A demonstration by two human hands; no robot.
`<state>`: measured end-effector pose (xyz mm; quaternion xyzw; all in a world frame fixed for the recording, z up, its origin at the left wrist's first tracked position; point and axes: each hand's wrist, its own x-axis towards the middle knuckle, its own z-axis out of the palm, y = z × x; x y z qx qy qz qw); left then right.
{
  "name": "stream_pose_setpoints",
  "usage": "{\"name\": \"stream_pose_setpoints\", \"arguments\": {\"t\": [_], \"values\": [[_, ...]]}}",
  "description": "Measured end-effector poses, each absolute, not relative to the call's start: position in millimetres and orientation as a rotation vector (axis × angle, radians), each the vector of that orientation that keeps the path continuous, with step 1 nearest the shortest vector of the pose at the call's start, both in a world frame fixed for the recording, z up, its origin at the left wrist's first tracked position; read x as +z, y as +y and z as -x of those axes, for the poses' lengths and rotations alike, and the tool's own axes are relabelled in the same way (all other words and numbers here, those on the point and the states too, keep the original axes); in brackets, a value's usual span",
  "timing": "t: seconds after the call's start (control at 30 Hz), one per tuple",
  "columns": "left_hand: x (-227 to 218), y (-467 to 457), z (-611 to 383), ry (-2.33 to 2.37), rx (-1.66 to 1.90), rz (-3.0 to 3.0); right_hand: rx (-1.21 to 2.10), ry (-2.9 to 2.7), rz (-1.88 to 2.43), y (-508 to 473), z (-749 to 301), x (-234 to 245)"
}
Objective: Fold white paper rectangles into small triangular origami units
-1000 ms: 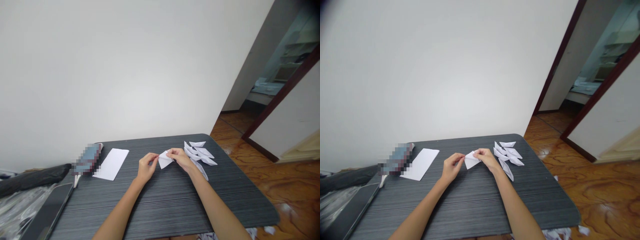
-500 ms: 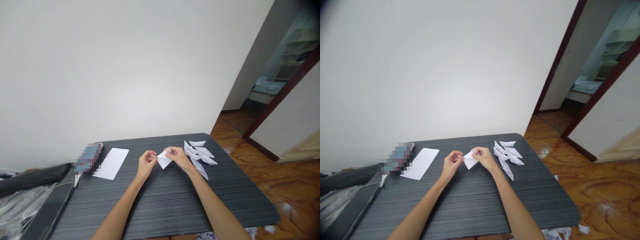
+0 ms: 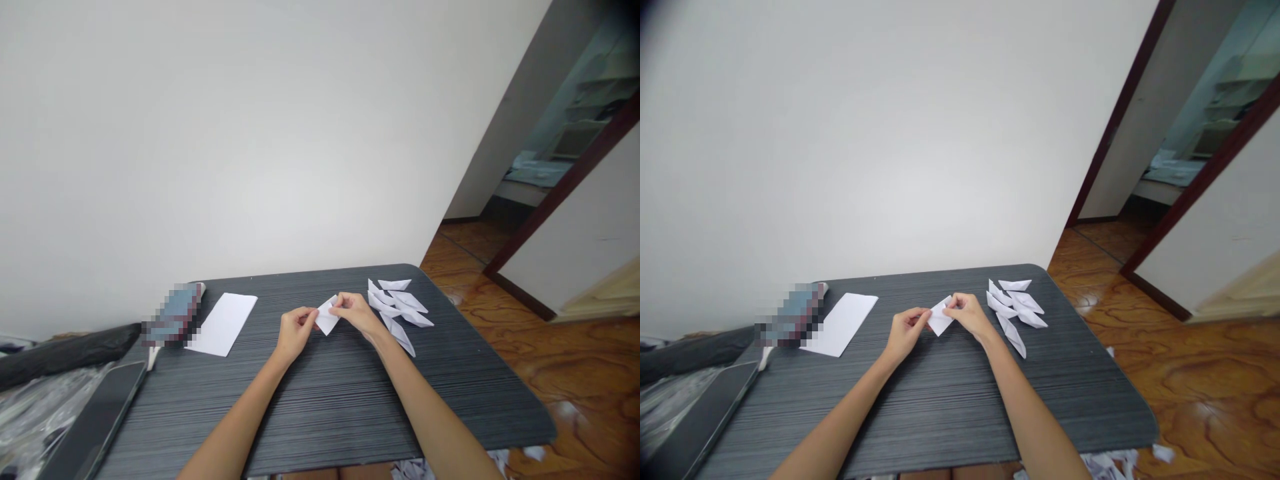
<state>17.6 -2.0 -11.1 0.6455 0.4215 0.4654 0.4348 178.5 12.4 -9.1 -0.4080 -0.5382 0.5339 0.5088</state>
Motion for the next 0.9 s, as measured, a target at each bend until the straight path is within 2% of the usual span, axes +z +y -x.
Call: {"name": "stream_pose_setpoints", "arguments": {"t": [0.9], "values": [[-14.1, -2.2, -18.1, 1.073, 1.108, -1.663, 1.295, -1.28, 1.014, 10.3, -178.4, -7.3]]}}
